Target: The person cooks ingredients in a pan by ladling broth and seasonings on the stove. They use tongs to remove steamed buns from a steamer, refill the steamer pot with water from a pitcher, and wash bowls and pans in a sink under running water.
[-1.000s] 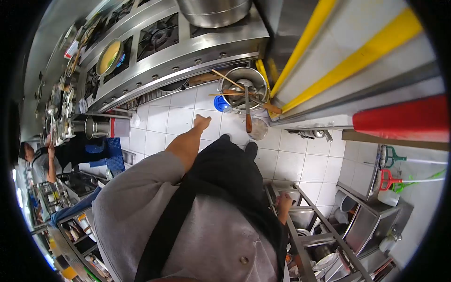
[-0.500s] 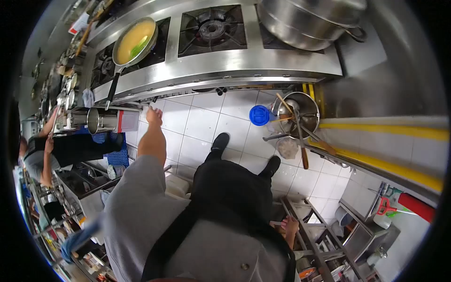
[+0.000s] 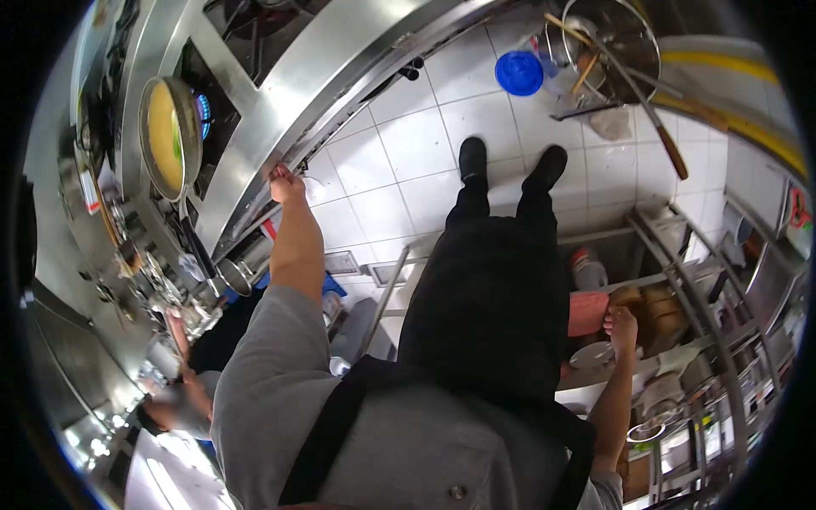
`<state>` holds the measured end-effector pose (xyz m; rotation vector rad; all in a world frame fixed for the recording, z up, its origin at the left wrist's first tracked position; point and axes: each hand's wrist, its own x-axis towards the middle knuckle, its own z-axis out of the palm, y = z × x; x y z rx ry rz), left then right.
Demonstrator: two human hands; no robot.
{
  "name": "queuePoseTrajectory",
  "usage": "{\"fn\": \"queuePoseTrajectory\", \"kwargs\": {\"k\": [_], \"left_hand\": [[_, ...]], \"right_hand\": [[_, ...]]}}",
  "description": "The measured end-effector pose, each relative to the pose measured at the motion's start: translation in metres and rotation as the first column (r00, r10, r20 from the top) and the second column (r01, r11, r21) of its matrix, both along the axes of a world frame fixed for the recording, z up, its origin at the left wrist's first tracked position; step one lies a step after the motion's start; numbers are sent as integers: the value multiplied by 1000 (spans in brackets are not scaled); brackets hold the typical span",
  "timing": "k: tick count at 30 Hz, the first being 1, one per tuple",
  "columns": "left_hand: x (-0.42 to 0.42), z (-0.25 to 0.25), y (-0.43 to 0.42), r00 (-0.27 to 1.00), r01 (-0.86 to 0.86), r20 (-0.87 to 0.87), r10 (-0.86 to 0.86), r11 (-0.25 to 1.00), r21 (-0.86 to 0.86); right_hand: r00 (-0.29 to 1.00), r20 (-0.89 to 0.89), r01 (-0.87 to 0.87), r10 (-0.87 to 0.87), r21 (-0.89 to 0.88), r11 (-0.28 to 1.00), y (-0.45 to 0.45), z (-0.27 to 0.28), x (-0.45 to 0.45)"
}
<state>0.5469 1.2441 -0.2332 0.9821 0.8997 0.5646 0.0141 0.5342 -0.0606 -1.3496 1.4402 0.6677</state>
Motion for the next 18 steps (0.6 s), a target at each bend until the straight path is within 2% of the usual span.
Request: {"fn": "queuePoseTrajectory", "kwargs": {"k": [2,4,8,11,12,14,16,17,18], "left_hand": [[5,12,-9,988,-62,-135,72,995,78],[6,8,-6,995,-29,-90,40,992,121],[5,17,-4,992,-40,-119,51,995,86],[-6,35,0,977,149,-153,-148,989,-5],[-18,42,13,979,146,-146,-145,989,-6],[-55,57,48,912,301,-194,-361,912,-281],[-95,123,42,893,403,-118,-434,889,-217],[-108,158,48,876,482,167,-452,812,-329],[-113,190,56,799,580,448,-401,713,-395]], "right_hand": [[1000,5,-20,20,-6,1000,24,-5,-10],[998,-56,-43,42,-22,999,44,-14,-12],[994,-107,26,-22,35,999,69,-28,-29],[997,-65,-25,28,51,998,74,-33,-36],[998,-58,-28,31,49,998,73,-37,-37],[1000,11,0,-1,115,993,61,-53,-42],[999,39,-39,37,53,998,60,-62,-26],[997,41,-71,71,-4,997,56,-62,-13],[998,57,34,-35,28,999,56,-58,6]]}}
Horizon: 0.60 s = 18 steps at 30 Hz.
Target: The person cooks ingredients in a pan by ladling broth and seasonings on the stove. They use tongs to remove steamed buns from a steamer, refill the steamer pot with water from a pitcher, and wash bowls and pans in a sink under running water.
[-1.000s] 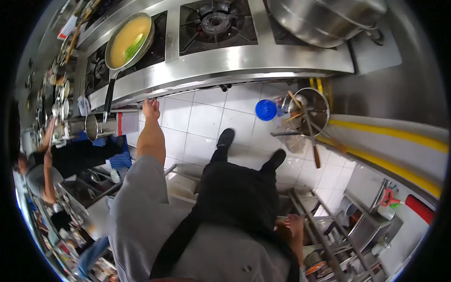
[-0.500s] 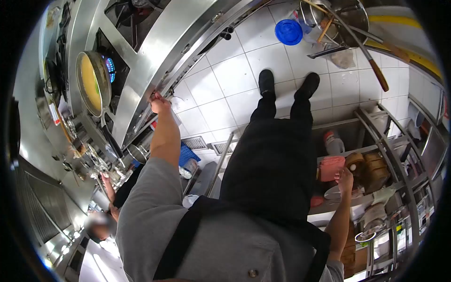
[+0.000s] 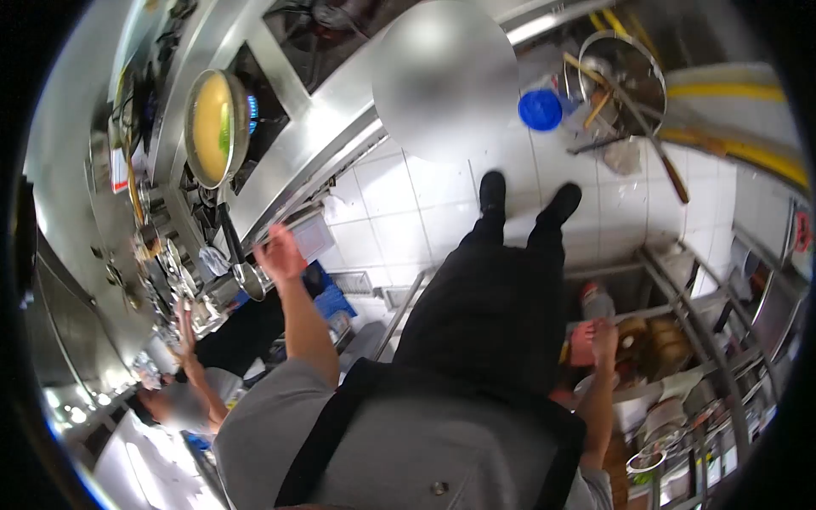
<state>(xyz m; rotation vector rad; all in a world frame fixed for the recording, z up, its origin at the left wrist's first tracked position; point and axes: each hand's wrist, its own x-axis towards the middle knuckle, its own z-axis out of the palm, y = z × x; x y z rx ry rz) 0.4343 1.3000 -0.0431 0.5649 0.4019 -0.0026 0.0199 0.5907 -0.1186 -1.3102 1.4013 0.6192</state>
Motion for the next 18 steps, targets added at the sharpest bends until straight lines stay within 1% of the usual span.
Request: {"fn": "queuePoseTrajectory", "kwargs": {"k": [1,2,3,4,5,6,8,9,11,12,14,15,16,18], "left_hand": [[5,45,-15,990,-117,-62,124,987,106],[10,91,-26,959,-233,-112,261,949,212],[18,118,-15,989,0,-144,41,960,278],[27,143,-9,968,223,-185,-167,911,347],[38,157,-15,929,322,-322,-181,822,470],[49,167,-23,895,391,-408,-180,758,523],[62,172,-38,848,479,-520,-99,561,675],[64,182,-56,845,460,-533,-41,564,686],[68,172,-60,874,425,-485,-36,542,725],[71,168,-62,885,410,-465,-29,523,747],[75,163,-64,889,402,-457,-37,541,738],[77,162,-64,888,404,-458,-40,543,736],[76,163,-65,891,400,-451,-46,547,735],[76,165,-66,897,394,-441,-44,533,748]], "right_hand": [[991,129,28,-28,7,1000,0,-2,8],[955,261,-152,142,18,988,-9,-32,-6],[868,392,-334,306,3,943,-29,-62,-8],[962,175,-215,212,-2,977,-24,-53,19],[976,180,-136,119,86,987,-23,-41,44],[984,174,-54,23,178,983,-26,-39,64],[970,139,-194,199,-44,980,-11,-7,114],[961,165,-211,220,-68,975,-15,-5,128],[923,270,-259,274,-90,962,-24,-4,140],[919,274,-262,282,-110,959,-28,-2,143],[926,207,-292,315,-135,947,-32,4,160],[925,254,-252,283,-147,956,-33,9,162],[924,259,-248,282,-156,956,-35,14,164],[945,247,-177,214,-165,970,-32,25,164]]}}
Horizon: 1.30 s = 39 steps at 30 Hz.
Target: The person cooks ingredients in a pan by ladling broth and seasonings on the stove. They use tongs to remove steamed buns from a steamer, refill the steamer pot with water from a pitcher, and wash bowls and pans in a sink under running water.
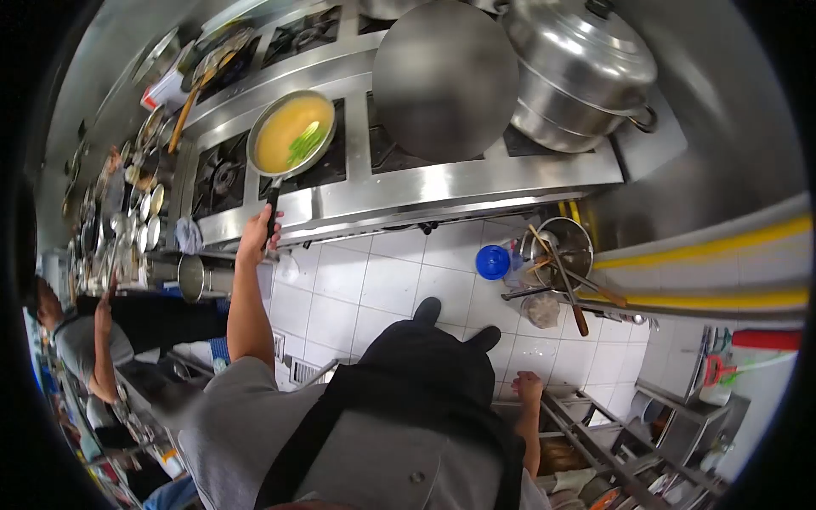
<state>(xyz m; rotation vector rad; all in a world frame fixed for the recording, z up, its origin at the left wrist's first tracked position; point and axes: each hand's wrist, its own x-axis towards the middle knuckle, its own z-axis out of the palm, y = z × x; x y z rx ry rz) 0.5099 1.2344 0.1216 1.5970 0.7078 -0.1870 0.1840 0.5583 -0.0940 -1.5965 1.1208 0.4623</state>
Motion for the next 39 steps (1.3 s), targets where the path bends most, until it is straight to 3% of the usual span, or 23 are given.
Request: {"fn": "queuePoseTrajectory", "kwargs": {"k": [1,2,3,4,5,6,7,8,9,10,12,13,14,15,18,19,20,22,24,28,30,33,39], "left_hand": [[0,-14,15,998,44,32,-45,998,49],[0,-17,29,994,106,-54,-91,880,462],[2,-18,28,985,170,-125,-117,589,790],[-1,4,1,969,-11,120,-215,448,894],[4,12,-20,881,-335,430,-195,385,860],[1,66,-81,915,-310,395,-82,486,817],[14,51,-100,772,-385,630,-85,726,570],[11,67,-151,808,-178,577,-121,883,435],[23,42,-185,739,120,532,-413,858,499],[35,10,-225,581,382,474,-661,736,558],[-1,7,-360,281,935,342,-897,336,115],[-25,3,-426,-62,985,207,-976,-26,173],[-61,10,-487,-252,968,67,-965,-252,14],[-91,-6,-534,-511,860,99,-854,-508,54],[-189,30,-669,-723,690,102,-683,-721,66],[-210,35,-711,-828,560,51,-558,-819,126],[-229,39,-746,-905,418,-11,-426,-892,175],[-252,28,-809,-906,418,19,-422,-887,196],[-271,25,-868,-943,276,-67,-327,-876,396],[-306,42,-968,-960,181,-143,-241,-924,337],[-313,33,-1011,-958,198,-152,-242,-946,256],[-310,25,-1083,-962,195,-150,-229,-958,211],[-269,-20,-1258,-887,417,-142,-439,-895,161]], "right_hand": [[999,9,41,-41,-3,999,-2,-1,-6],[1000,31,-1,1,24,1000,-8,-3,-13],[998,57,-25,22,49,999,-11,-4,-23],[997,-36,-73,73,-6,997,-22,-27,-37],[792,-68,-603,607,-251,758,-28,-32,-54],[429,-237,-794,872,-558,240,-35,-38,-71],[715,-146,-638,684,-536,553,-32,-54,-91],[525,-285,-747,802,-606,273,-33,-66,-105],[573,-334,-798,748,-433,418,-32,-57,-105],[869,-309,-473,386,-296,830,-25,-35,-105],[930,-259,-322,262,-227,919,-34,-4,-113],[935,-249,-311,251,-244,919,-38,22,-109],[958,-193,-262,211,-296,918,-46,12,-116],[972,-142,-227,188,-352,908,-63,0,-124],[991,99,119,-94,-300,946,-119,-13,-145],[978,30,208,-207,-225,952,-137,9,-142],[999,6,50,-52,-352,934,-161,-9,-147],[999,54,11,5,-296,955,-206,-7,-155],[994,54,-71,94,-338,938,-264,-3,-164],[1000,-19,-26,21,-306,952,-397,2,-168],[998,59,41,-15,-476,878,-462,34,-170],[956,197,284,-216,-441,852,-549,72,-166],[984,118,176,-136,-479,860,-696,21,-184]]}}
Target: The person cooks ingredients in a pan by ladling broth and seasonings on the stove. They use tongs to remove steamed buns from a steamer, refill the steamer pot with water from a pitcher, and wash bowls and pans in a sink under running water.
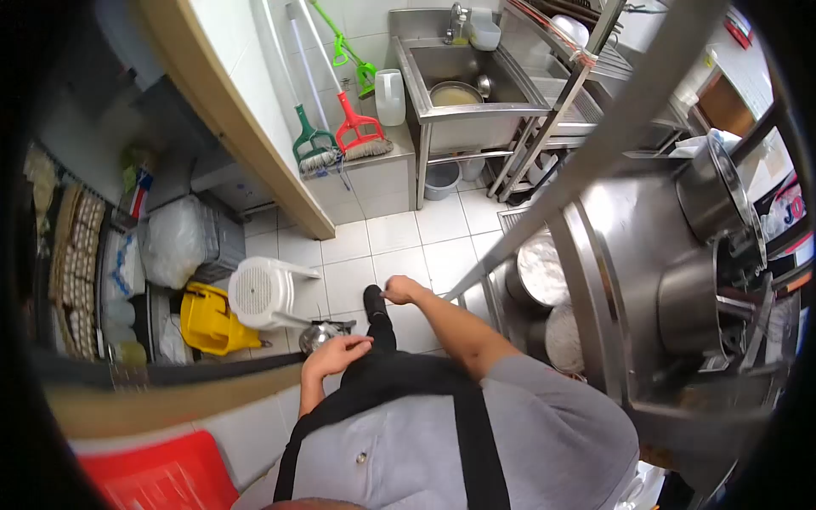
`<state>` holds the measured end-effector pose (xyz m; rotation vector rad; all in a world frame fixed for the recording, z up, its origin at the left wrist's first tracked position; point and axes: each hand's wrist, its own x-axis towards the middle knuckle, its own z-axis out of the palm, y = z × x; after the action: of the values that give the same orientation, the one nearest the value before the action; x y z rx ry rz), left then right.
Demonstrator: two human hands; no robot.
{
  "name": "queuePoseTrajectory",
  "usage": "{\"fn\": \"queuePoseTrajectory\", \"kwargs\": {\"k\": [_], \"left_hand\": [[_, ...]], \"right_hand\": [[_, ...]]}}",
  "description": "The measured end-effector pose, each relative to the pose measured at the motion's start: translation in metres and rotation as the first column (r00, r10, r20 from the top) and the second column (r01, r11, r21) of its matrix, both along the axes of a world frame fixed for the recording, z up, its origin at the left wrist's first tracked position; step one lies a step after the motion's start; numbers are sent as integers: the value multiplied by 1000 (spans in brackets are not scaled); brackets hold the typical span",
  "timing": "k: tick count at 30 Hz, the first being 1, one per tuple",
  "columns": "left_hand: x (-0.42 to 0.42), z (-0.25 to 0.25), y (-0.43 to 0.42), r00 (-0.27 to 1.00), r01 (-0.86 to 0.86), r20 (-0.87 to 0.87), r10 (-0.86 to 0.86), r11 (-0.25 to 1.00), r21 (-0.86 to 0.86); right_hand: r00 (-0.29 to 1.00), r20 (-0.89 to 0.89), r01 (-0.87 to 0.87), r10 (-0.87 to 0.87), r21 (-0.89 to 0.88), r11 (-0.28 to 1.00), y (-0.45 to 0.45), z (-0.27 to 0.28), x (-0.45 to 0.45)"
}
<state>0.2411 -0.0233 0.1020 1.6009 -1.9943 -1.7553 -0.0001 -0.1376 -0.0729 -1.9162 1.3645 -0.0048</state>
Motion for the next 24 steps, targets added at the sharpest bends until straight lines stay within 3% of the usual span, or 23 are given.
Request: {"fn": "queuePoseTrajectory", "kwargs": {"k": [1,3,6,8,9,10,11,13,14,15,16,17,18,19,20,22,24], "left_hand": [[7,-7,-37,999,15,-52,-15,1000,-4],[19,-33,-119,994,0,-106,4,999,42],[4,-29,-251,982,-78,-175,68,996,-51],[-23,-58,-352,961,-143,-252,111,983,-114],[-49,-54,-399,951,-194,-272,145,967,-165],[-77,-49,-445,940,-241,-295,172,946,-218],[-105,-47,-489,921,-259,-341,186,949,-182],[-158,-75,-582,905,-275,-363,223,956,-99],[-181,-120,-645,958,-190,-269,100,923,-333],[-211,-69,-652,967,-216,-199,162,931,-294],[-226,-180,-740,916,-326,-337,218,894,-306],[-249,-171,-764,847,-425,-385,366,901,-80],[-264,-180,-799,825,-489,-352,443,871,-48],[-277,-168,-807,739,-540,-448,503,840,52],[-292,-163,-815,704,-601,-399,588,792,109],[-307,-165,-836,704,-657,-289,649,749,80],[-315,-187,-866,723,-646,-261,639,760,73]], "right_hand": [[997,-45,-56,56,4,998,-16,-12,-9],[986,-153,117,-65,366,923,-45,-10,-32],[971,-190,211,-145,397,893,-75,-14,-84],[955,-218,278,-200,424,862,-94,-9,-116],[844,-153,526,-513,418,741,-101,-5,-129],[628,-86,725,-773,425,542,-111,-3,-140],[592,-92,751,-801,424,506,-119,-1,-147],[344,-3,839,-939,451,306,-126,-10,-171],[369,-57,847,-927,431,311,-127,-20,-182],[392,-109,850,-913,423,315,-123,-33,-190],[519,-196,821,-832,386,420,-121,-41,-199],[642,-253,758,-724,355,548,-113,-61,-207],[682,-273,729,-678,319,605,-98,-98,-216],[720,-328,689,-612,444,573,-96,-87,-221],[635,-348,765,-690,405,500,-90,-60,-221],[526,-380,824,-760,449,346,-100,4,-233],[398,-475,860,-785,491,139,-108,0,-258]]}}
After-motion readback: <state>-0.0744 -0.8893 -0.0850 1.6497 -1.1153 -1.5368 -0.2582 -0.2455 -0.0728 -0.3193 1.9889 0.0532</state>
